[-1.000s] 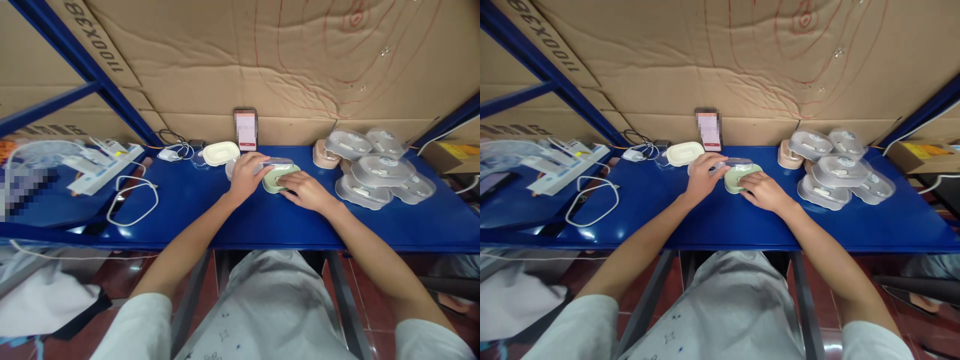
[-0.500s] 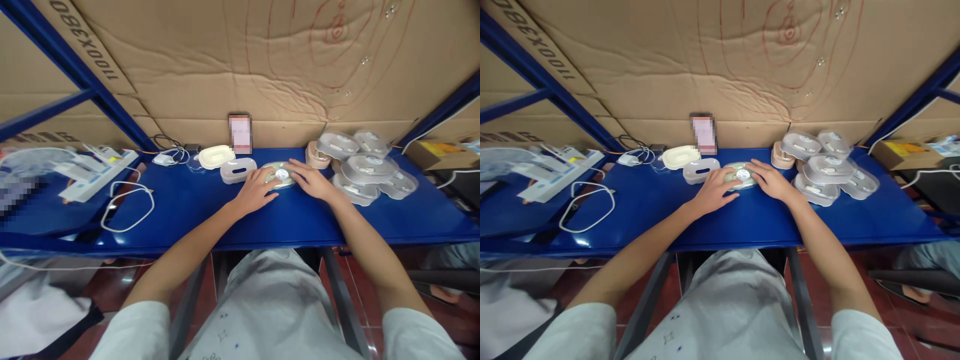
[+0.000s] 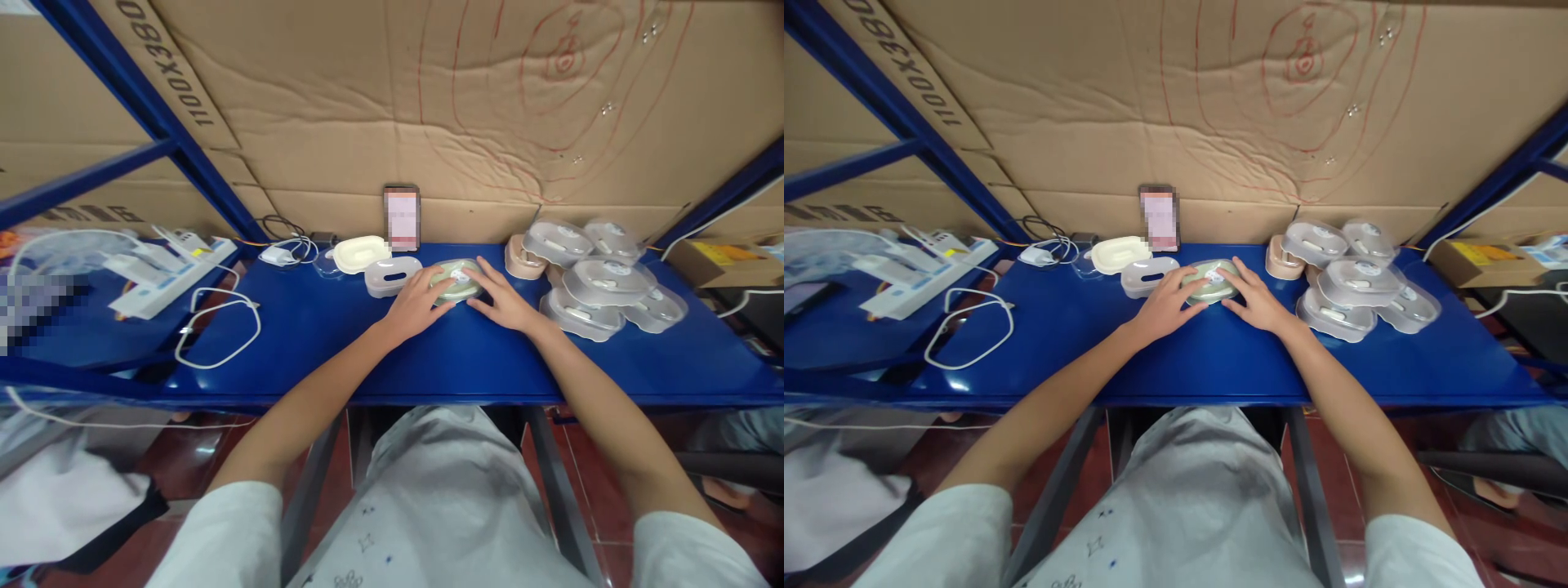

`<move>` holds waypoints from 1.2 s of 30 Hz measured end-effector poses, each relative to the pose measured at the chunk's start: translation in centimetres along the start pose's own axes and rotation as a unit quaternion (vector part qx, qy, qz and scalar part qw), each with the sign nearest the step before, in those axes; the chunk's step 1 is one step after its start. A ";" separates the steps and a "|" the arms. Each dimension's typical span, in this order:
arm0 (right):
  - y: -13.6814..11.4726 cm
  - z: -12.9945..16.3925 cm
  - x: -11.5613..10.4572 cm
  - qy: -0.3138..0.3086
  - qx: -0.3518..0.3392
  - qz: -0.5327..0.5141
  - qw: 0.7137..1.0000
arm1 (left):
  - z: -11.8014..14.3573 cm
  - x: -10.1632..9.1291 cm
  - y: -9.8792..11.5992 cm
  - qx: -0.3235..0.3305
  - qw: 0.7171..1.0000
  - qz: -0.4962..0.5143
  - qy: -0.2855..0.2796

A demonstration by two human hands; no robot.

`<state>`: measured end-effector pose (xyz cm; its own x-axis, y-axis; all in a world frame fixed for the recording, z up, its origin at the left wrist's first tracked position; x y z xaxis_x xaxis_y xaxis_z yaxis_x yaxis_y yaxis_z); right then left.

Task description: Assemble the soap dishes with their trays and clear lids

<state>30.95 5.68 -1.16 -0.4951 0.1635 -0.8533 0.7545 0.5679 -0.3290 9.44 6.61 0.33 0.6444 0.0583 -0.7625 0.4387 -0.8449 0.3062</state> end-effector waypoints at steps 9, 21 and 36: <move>0.5 -1.4 0.3 0.026 0.020 -0.041 0.999 | -0.1 0.1 -1.3 -0.065 0.997 -0.051 -0.014; 0.6 -1.0 0.0 -0.008 0.000 0.075 0.997 | -0.5 -0.1 -0.2 -0.088 0.991 -0.093 -0.038; -2.4 -0.9 -0.5 0.071 0.037 0.145 0.986 | -0.2 -3.9 -4.8 -0.111 0.989 -0.043 -0.083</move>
<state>29.01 4.97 0.38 -0.3045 0.4253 -0.8523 0.9002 0.4210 -0.1116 4.97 10.54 1.95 0.4945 0.0212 -0.8689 0.6264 -0.7017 0.3394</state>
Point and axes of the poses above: each hand's wrist, its own z-axis away from the middle knuckle, its own x-axis out of the palm, y = z × x, the point moved 6 cm from there along -z, towards the middle knuckle, and after that the axes turned 4 degrees about z, right-handed, at the moved point
